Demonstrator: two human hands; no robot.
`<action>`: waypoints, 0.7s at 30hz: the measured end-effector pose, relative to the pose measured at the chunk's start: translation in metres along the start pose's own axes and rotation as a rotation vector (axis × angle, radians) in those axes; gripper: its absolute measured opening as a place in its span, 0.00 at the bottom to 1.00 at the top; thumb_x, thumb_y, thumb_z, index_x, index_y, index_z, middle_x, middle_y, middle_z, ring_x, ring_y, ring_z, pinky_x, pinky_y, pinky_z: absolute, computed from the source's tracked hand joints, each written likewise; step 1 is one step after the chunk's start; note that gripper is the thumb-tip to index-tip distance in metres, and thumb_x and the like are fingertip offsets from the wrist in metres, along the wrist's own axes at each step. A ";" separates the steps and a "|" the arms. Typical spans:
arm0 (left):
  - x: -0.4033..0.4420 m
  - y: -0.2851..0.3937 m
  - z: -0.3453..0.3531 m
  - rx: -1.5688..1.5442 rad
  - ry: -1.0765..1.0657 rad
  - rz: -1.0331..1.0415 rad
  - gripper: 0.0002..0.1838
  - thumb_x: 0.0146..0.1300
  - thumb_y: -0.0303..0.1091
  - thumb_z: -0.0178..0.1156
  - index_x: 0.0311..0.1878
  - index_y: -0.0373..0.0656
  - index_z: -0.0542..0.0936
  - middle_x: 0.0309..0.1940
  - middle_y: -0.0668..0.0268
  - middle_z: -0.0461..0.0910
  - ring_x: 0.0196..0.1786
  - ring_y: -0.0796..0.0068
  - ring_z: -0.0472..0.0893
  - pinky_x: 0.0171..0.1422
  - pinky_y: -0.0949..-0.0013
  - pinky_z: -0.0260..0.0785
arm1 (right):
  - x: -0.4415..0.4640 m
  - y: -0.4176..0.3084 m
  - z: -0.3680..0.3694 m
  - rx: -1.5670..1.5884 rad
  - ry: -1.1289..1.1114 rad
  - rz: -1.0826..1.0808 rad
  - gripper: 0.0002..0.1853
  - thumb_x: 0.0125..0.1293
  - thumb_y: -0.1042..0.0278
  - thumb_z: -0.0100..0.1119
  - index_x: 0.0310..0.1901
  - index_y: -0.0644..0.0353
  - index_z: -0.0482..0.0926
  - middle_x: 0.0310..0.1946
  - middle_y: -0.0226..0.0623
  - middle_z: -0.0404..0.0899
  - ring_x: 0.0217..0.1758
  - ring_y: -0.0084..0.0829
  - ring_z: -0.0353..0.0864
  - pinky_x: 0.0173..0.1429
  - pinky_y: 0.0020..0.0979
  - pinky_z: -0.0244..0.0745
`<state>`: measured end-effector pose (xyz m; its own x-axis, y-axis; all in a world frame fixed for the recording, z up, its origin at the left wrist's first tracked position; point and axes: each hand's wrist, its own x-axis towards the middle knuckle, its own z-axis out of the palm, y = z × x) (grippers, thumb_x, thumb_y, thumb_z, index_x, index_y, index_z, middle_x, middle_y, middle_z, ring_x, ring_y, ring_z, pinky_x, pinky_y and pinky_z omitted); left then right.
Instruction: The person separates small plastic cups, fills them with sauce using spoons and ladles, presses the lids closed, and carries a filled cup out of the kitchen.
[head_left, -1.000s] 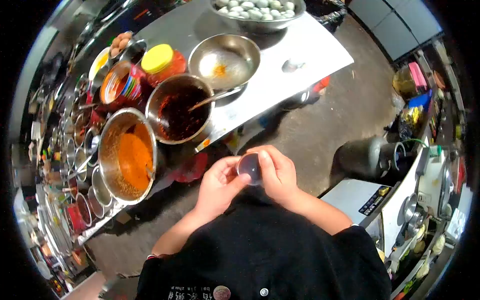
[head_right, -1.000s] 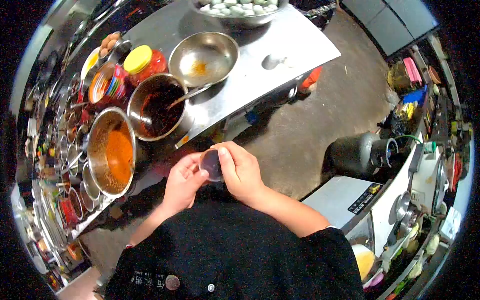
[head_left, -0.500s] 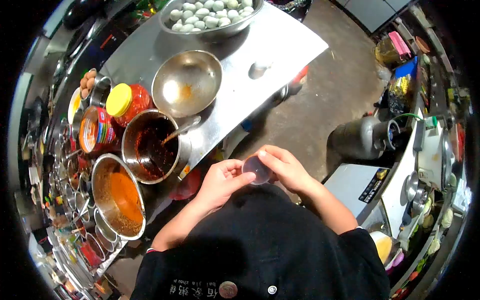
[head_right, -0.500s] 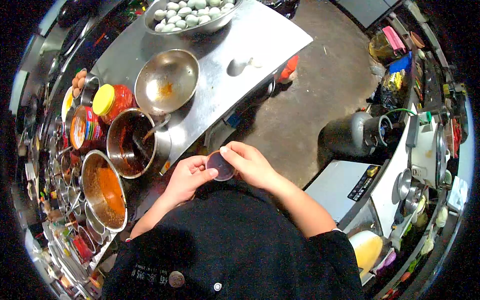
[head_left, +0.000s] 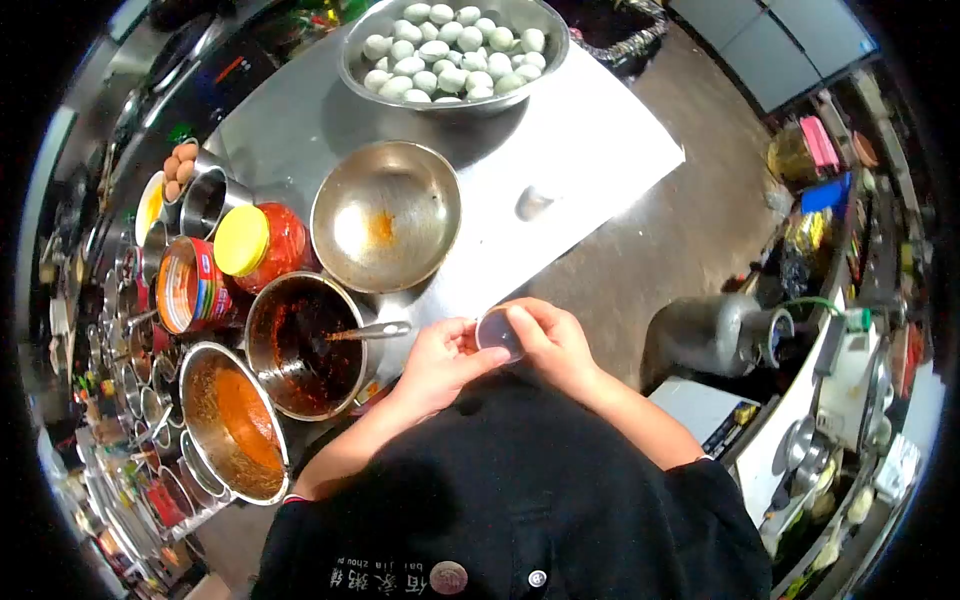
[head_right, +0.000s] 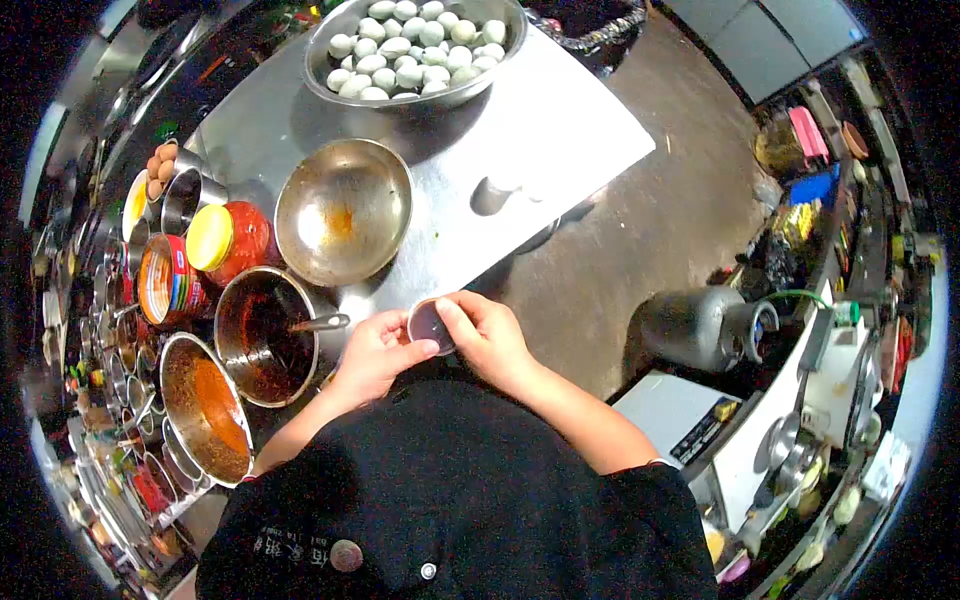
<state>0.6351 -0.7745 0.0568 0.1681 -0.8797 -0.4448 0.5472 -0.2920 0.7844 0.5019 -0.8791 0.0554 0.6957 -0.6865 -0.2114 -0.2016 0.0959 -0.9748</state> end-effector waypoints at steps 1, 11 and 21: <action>0.006 -0.002 0.000 0.012 0.034 -0.001 0.14 0.54 0.24 0.65 0.44 0.33 0.75 0.37 0.64 0.79 0.42 0.80 0.78 0.50 0.75 0.70 | 0.007 -0.001 -0.006 -0.034 -0.044 -0.019 0.15 0.68 0.61 0.49 0.43 0.66 0.78 0.29 0.39 0.81 0.33 0.27 0.78 0.43 0.30 0.73; 0.056 -0.069 -0.009 -0.175 0.453 -0.101 0.06 0.62 0.31 0.59 0.39 0.40 0.77 0.26 0.76 0.72 0.25 0.87 0.65 0.29 0.81 0.56 | 0.095 0.055 -0.042 -0.476 -0.635 -0.447 0.36 0.45 0.62 0.70 0.57 0.63 0.67 0.49 0.49 0.69 0.54 0.50 0.70 0.57 0.40 0.69; 0.068 -0.067 -0.003 0.209 0.842 -0.023 0.30 0.63 0.35 0.59 0.63 0.34 0.59 0.27 0.61 0.80 0.17 0.80 0.73 0.22 0.78 0.64 | 0.130 0.077 -0.014 -0.495 -0.603 -0.630 0.29 0.47 0.65 0.66 0.52 0.61 0.69 0.47 0.43 0.71 0.47 0.46 0.75 0.48 0.41 0.73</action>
<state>0.6125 -0.8134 -0.0268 0.7549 -0.3267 -0.5687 0.4100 -0.4417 0.7980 0.5674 -0.9706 -0.0460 0.9800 -0.0160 0.1982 0.1548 -0.5642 -0.8110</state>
